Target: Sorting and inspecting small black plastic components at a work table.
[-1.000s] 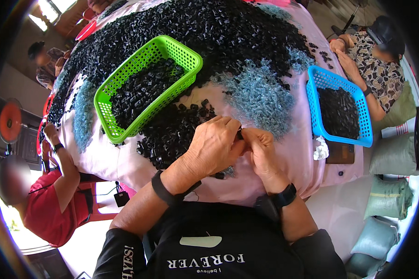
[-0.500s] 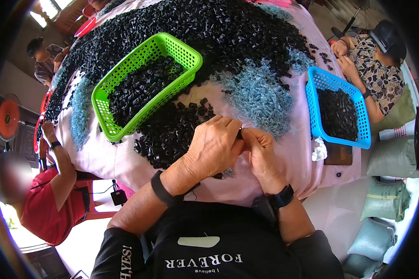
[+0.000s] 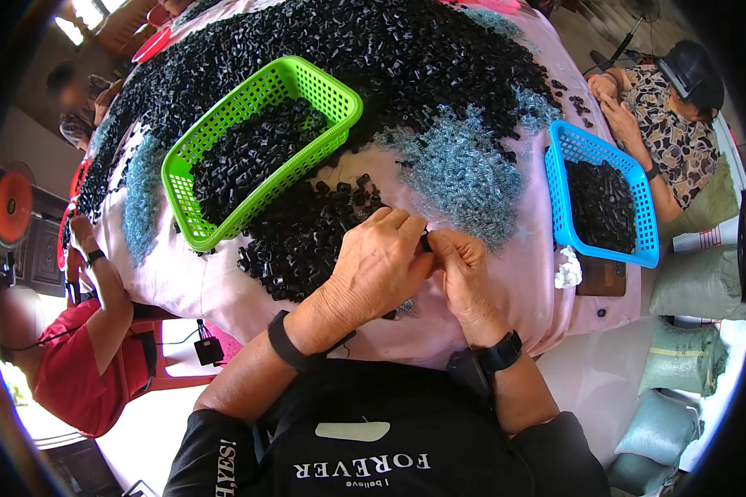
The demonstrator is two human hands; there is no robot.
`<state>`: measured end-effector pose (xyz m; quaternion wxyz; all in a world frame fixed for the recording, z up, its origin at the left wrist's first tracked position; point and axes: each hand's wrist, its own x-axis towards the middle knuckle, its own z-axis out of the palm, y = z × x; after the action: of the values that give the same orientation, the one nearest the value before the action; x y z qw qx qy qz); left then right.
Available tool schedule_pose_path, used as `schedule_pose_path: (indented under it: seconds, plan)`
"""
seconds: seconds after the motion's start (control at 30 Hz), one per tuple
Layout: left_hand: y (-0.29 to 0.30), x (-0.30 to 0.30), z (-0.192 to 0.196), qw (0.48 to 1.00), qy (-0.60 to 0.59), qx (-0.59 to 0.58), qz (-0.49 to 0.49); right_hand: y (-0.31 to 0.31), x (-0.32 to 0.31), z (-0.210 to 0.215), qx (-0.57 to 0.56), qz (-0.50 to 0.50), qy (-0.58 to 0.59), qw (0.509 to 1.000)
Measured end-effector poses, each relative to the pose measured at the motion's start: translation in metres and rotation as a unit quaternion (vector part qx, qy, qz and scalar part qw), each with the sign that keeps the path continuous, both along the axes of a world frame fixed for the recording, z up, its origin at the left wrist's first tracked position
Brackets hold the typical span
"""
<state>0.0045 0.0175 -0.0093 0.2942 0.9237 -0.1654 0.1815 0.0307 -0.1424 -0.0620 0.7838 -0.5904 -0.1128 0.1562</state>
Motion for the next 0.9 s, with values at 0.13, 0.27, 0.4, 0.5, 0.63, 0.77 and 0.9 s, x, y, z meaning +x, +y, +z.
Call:
schedule_pose_path:
  seconds: [0.13,0.27,0.4,0.5,0.63,0.77,0.9]
  plan:
    - [0.001,0.0,0.0,1.0,-0.008,0.026,-0.012,0.001,-0.001,0.0,-0.033,-0.002,-0.037,0.999]
    - [-0.005,-0.001,0.0,0.999,-0.037,0.026,-0.031,-0.002,0.002,-0.008,-0.018,0.021,-0.045,0.999]
    - [-0.008,0.0,0.0,0.999,-0.024,0.013,-0.025,-0.001,0.0,-0.01,0.067,-0.015,0.019,0.997]
    - [-0.005,-0.002,0.003,0.998,-0.047,-0.028,0.004,-0.002,-0.001,-0.007,0.083,-0.025,0.033,0.996]
    - [0.016,0.001,0.012,0.997,-0.056,-0.022,0.043,-0.004,0.002,-0.008,0.099,-0.027,0.045,0.994]
    - [0.063,0.019,0.026,0.975,-0.108,-0.031,0.193,-0.002,0.004,-0.007,0.07,-0.035,0.037,0.996]
    - [0.079,0.022,0.044,0.907,-0.247,0.065,0.336,0.0,0.005,-0.006,0.098,-0.054,0.046,0.993]
